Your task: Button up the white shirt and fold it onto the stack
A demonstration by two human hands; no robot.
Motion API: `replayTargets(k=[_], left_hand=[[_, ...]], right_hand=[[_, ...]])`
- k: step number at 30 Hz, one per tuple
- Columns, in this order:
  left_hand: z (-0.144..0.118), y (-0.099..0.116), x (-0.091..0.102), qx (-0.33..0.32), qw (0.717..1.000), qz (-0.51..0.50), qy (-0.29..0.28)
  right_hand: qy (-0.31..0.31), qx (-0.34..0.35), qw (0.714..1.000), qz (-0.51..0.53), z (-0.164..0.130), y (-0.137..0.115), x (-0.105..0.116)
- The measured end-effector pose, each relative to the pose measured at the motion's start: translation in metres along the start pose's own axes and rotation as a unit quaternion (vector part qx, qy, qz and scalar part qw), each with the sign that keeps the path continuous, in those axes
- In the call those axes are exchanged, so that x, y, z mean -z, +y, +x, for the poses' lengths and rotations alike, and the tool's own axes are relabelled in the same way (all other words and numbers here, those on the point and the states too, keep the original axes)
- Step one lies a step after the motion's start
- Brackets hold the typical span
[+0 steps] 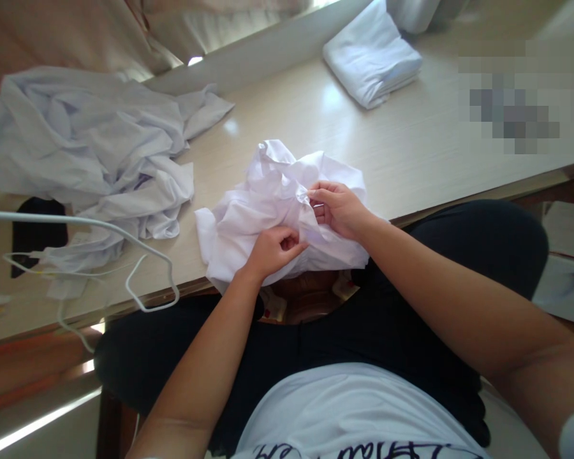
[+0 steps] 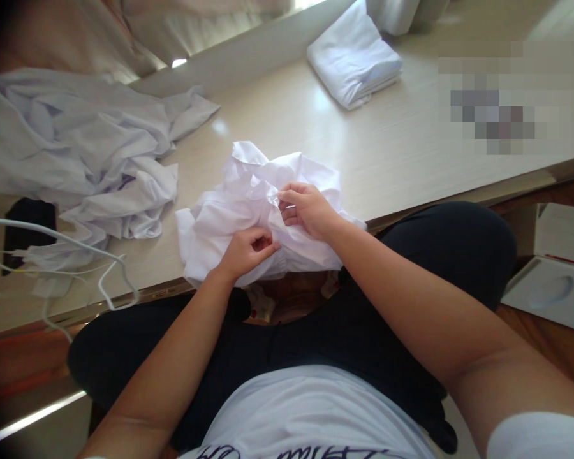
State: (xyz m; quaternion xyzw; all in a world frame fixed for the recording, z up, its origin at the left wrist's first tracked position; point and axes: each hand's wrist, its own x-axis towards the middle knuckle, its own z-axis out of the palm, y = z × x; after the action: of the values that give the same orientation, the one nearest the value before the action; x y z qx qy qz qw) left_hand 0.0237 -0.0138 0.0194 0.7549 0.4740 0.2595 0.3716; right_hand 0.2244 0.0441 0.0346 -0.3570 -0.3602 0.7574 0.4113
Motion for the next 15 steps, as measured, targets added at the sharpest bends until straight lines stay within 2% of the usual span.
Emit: replayTargets(k=[5, 9, 12, 14, 15], left_hand=[[0.000, 0.002, -0.001, 0.002, 0.999, 0.039, 0.024], [-0.004, -0.002, 0.001, 0.033, 0.997, -0.051, 0.051], [-0.006, -0.011, 0.003, 0.061, 0.986, -0.140, 0.065], [-0.007, -0.017, 0.004, 0.072, 0.981, -0.170, 0.065], [-0.007, -0.019, 0.004, 0.073, 0.980, -0.177, 0.063]], right_hand=[[0.007, -0.004, 1.000, 0.028, 0.001, -0.001, 0.000], [0.014, 0.003, 1.000, 0.016, 0.003, -0.001, -0.002], [0.031, 0.018, 0.997, -0.062, 0.002, -0.003, -0.005], [0.057, 0.072, 0.984, -0.151, -0.003, -0.009, -0.009], [0.076, 0.111, 0.969, -0.208, -0.008, -0.014, -0.012]])
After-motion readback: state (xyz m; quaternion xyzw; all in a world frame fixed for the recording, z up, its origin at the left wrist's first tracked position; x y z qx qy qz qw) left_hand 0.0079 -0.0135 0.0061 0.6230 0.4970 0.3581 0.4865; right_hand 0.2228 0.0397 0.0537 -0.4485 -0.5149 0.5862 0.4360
